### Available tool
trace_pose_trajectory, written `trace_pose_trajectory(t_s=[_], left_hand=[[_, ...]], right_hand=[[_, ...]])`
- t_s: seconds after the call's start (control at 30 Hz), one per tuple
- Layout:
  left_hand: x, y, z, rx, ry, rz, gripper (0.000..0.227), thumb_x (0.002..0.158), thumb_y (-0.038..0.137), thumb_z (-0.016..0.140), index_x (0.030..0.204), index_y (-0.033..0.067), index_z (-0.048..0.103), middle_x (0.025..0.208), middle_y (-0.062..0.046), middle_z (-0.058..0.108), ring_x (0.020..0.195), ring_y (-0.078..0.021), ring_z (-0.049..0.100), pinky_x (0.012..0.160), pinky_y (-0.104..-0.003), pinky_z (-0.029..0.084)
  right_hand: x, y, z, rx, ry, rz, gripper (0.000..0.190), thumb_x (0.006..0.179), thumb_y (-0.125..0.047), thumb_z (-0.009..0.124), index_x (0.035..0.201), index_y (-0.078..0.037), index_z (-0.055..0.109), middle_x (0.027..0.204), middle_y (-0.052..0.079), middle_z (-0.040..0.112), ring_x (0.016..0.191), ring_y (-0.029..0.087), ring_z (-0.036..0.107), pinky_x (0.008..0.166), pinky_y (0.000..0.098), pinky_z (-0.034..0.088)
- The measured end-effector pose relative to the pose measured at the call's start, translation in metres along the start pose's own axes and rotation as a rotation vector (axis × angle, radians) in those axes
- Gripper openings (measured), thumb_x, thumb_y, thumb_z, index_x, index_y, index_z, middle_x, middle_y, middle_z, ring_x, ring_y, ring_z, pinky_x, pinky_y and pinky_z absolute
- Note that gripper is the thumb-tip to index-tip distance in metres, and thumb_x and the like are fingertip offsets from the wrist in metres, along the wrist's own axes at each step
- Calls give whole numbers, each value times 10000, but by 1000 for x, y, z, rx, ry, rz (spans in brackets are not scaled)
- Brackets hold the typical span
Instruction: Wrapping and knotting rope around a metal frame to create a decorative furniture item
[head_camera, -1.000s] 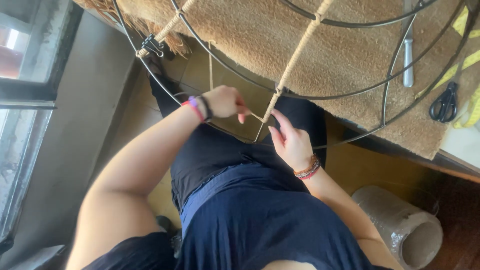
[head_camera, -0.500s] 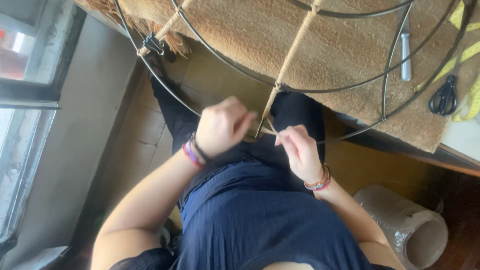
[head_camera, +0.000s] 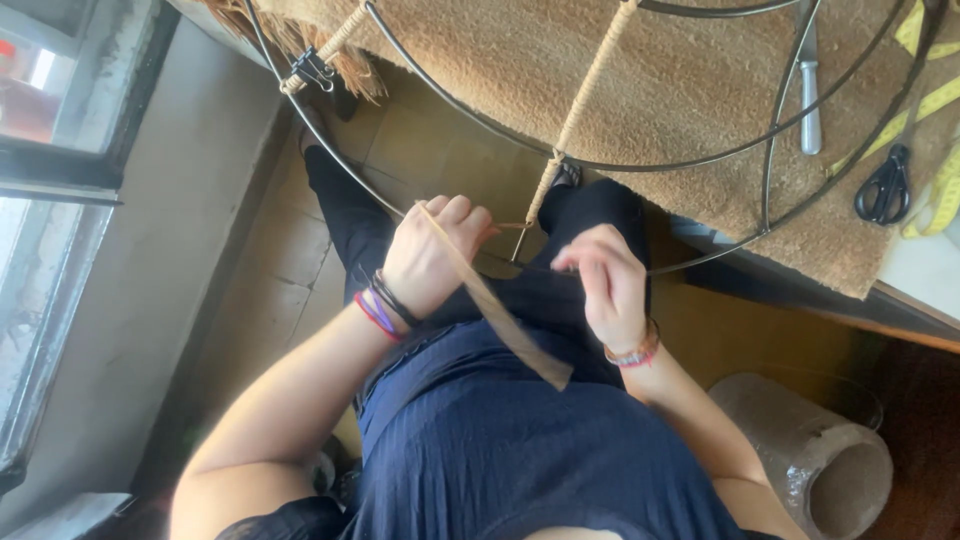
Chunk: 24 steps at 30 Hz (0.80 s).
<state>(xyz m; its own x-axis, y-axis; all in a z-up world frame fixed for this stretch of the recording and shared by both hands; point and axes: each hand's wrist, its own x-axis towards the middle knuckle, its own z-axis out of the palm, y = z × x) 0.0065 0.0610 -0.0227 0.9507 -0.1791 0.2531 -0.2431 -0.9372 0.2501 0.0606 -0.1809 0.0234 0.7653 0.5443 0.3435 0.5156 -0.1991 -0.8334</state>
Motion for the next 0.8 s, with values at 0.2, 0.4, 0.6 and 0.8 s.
trace_pose_trajectory(t_s=[0.2, 0.4, 0.6, 0.8], left_hand=[[31, -7, -29, -390, -131, -120, 465, 994, 403, 693, 611, 163, 584, 509, 16, 559, 489, -247, 625, 523, -326, 519], [70, -61, 30, -362, -828, -326, 530, 881, 665, 575, 623, 228, 727, 679, -59, 707, 834, -315, 741, 788, -377, 580], [115, -61, 111, -758, -1166, 57, 446, 925, 668, 646, 746, 285, 790, 573, 51, 597, 605, -128, 545, 658, -250, 444], [107, -67, 143, -670, -458, 74, 181, 905, 412, 742, 1012, 267, 758, 981, -57, 767, 971, -358, 717, 881, -503, 596]], right_hand=[[-17, 79, 29, -409, -165, 132, 87, 981, -176, 696, 1060, -144, 681, 704, 44, 654, 621, 281, 678, 559, 419, 554], [-8, 75, 23, -263, -177, 187, 386, 863, -67, 792, 1218, -70, 640, 1065, 93, 641, 946, 278, 697, 705, 316, 628], [-11, 88, 26, 16, -216, 119, 483, 920, -46, 730, 1379, 2, 587, 1176, 166, 687, 919, 278, 702, 665, 355, 598], [-1, 66, 35, -442, -104, -136, 121, 1021, -117, 632, 1076, -60, 723, 973, 54, 658, 899, 264, 570, 764, 394, 518]])
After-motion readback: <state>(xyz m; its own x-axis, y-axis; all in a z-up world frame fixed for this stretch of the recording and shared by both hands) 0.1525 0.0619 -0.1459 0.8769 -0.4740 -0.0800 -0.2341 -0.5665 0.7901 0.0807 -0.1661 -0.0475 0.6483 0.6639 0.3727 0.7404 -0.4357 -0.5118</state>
